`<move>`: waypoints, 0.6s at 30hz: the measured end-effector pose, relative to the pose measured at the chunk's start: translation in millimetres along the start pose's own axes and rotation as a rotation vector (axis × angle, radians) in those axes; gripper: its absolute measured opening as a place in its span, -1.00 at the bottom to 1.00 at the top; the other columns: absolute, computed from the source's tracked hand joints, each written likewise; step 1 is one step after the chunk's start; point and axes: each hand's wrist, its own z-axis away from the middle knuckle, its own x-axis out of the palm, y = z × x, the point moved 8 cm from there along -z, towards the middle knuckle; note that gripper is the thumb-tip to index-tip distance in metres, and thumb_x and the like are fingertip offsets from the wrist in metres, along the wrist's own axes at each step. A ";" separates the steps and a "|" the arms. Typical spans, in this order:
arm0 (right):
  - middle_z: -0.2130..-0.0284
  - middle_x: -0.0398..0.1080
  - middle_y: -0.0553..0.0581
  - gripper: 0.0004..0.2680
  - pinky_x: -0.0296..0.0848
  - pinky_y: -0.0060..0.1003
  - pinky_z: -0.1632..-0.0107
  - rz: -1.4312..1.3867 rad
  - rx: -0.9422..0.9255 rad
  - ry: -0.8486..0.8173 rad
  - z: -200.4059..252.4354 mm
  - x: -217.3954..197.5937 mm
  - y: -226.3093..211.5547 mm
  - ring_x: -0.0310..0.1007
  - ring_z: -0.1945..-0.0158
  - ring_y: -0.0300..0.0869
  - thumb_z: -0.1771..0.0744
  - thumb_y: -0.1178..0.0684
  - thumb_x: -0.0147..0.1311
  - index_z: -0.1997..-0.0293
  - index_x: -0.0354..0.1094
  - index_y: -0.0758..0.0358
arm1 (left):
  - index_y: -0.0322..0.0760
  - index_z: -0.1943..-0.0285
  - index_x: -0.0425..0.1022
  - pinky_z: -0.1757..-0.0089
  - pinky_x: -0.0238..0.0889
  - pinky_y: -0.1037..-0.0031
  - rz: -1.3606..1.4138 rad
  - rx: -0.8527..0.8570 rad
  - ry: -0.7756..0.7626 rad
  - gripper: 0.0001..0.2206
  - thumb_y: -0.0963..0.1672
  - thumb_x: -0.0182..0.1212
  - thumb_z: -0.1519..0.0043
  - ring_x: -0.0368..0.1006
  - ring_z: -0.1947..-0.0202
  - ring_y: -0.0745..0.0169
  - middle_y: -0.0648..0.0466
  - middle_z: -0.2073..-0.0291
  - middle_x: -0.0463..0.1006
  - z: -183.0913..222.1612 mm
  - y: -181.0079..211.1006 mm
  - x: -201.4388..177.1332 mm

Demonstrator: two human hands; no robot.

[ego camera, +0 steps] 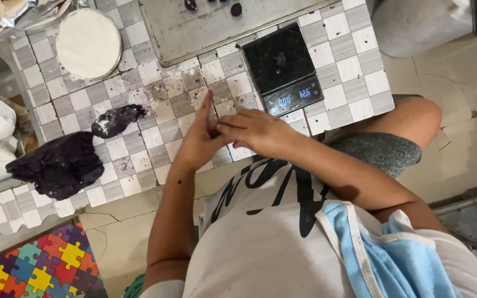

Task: Weighing small portions of dough on a digital scale and rolling them into balls by hand.

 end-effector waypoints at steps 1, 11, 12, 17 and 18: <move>0.17 0.35 0.25 -0.75 0.39 -0.16 0.23 0.062 0.014 0.054 0.8 -2.4 0.8 0.40 0.24 0.07 -0.31 -0.03 -0.10 0.03 0.30 0.31 | -0.27 -0.42 -0.41 0.13 0.32 0.30 -0.009 -0.025 0.009 -0.14 -0.28 0.22 -0.06 0.46 0.23 -0.01 -0.21 0.23 0.51 1.6 -4.5 -3.2; 0.43 0.43 0.13 -0.89 0.38 -0.28 0.25 -0.426 0.573 0.243 24.9 -58.8 67.6 0.43 0.32 -0.09 -0.22 0.20 0.20 0.25 0.43 0.21 | -0.24 -0.13 0.38 0.18 0.26 0.45 0.057 -0.006 0.302 -0.67 -0.23 0.13 -0.16 0.37 0.37 0.19 0.00 0.45 0.46 10.6 -1.5 -46.3; 0.43 0.43 0.13 -0.89 0.38 -0.28 0.25 -0.424 0.575 0.243 25.8 -68.2 70.1 0.43 0.32 -0.09 -0.22 0.20 0.20 0.25 0.43 0.21 | -0.24 -0.13 0.38 0.18 0.26 0.45 0.059 -0.005 0.300 -0.67 -0.23 0.13 -0.16 0.37 0.37 0.19 0.00 0.45 0.46 6.1 -0.7 -46.2; 0.09 0.36 0.38 -0.83 0.58 -0.39 0.34 -1.556 0.893 0.773 49.1 -80.2 96.8 0.50 0.20 0.02 -0.28 0.37 -0.25 0.14 0.25 0.41 | -0.22 0.06 0.41 0.47 0.15 0.66 -0.336 -0.394 0.413 -0.76 -0.06 -0.14 -0.29 0.22 0.53 0.43 0.18 0.42 0.41 -7.1 -36.7 -52.5; 0.09 0.36 0.38 -0.83 0.58 -0.39 0.34 -1.555 0.891 0.773 54.2 -78.5 103.1 0.50 0.20 0.02 -0.28 0.37 -0.25 0.14 0.25 0.41 | -0.22 0.06 0.41 0.47 0.15 0.66 -0.336 -0.392 0.413 -0.76 -0.06 -0.14 -0.29 0.22 0.53 0.43 0.18 0.42 0.41 -10.0 -40.5 -52.6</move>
